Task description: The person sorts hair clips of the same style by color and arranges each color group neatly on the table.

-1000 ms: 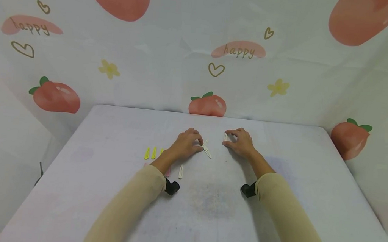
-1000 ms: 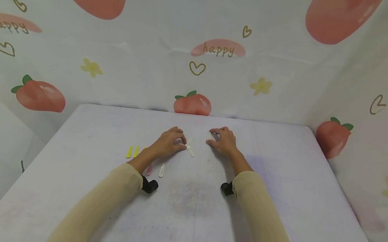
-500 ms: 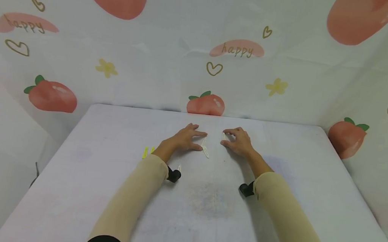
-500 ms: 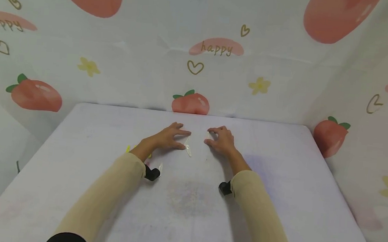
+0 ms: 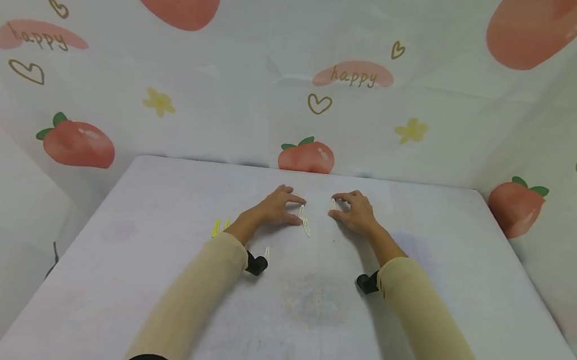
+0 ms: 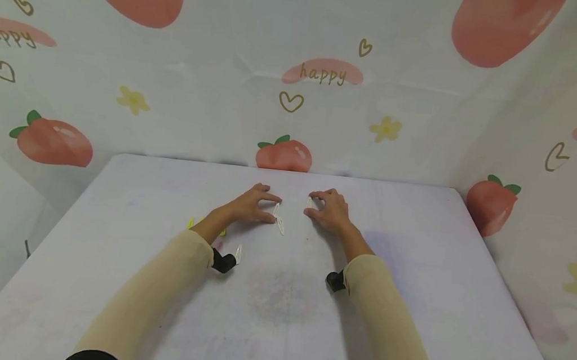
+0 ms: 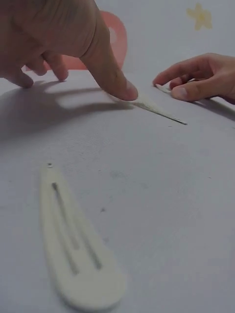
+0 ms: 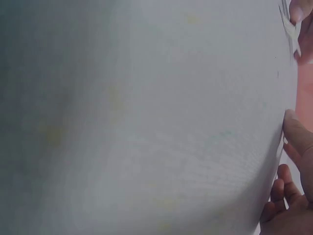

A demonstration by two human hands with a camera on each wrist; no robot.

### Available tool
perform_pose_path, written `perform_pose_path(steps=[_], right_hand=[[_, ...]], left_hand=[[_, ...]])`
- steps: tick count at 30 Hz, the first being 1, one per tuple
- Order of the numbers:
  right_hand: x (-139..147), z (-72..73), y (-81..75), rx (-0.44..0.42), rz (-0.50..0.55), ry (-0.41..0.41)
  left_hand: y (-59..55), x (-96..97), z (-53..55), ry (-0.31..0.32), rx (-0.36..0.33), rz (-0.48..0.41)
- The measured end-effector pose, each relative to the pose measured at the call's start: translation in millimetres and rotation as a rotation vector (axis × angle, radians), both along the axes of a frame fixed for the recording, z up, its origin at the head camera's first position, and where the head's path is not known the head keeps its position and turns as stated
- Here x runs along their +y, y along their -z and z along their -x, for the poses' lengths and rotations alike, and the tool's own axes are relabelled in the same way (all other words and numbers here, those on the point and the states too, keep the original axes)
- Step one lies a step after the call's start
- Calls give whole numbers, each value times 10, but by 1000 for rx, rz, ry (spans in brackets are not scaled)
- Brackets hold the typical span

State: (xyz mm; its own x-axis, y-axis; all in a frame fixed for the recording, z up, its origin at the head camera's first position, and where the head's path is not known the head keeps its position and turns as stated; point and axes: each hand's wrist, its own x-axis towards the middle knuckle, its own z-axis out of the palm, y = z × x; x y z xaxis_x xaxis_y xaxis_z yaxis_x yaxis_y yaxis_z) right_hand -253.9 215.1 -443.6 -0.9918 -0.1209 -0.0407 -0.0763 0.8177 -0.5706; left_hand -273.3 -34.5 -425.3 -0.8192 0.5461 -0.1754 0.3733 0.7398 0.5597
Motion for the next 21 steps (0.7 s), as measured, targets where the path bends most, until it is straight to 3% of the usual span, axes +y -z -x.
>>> perform_pose_path(steps=[3,8,13,21], right_hand=[[9,-7,4,18,17,-16],[20,-10,-21,47,27,-33],[17,-3,-38,33,16,-22],[-3,-10,-9,16,8,-13]], left_hand=[[-44,-69,-92,-49,6,-34],[-82,-250,-335,-74,24,-54],[-33,-394,-609,-66,33,-72],[59,-411,-951,-71,62,-61]])
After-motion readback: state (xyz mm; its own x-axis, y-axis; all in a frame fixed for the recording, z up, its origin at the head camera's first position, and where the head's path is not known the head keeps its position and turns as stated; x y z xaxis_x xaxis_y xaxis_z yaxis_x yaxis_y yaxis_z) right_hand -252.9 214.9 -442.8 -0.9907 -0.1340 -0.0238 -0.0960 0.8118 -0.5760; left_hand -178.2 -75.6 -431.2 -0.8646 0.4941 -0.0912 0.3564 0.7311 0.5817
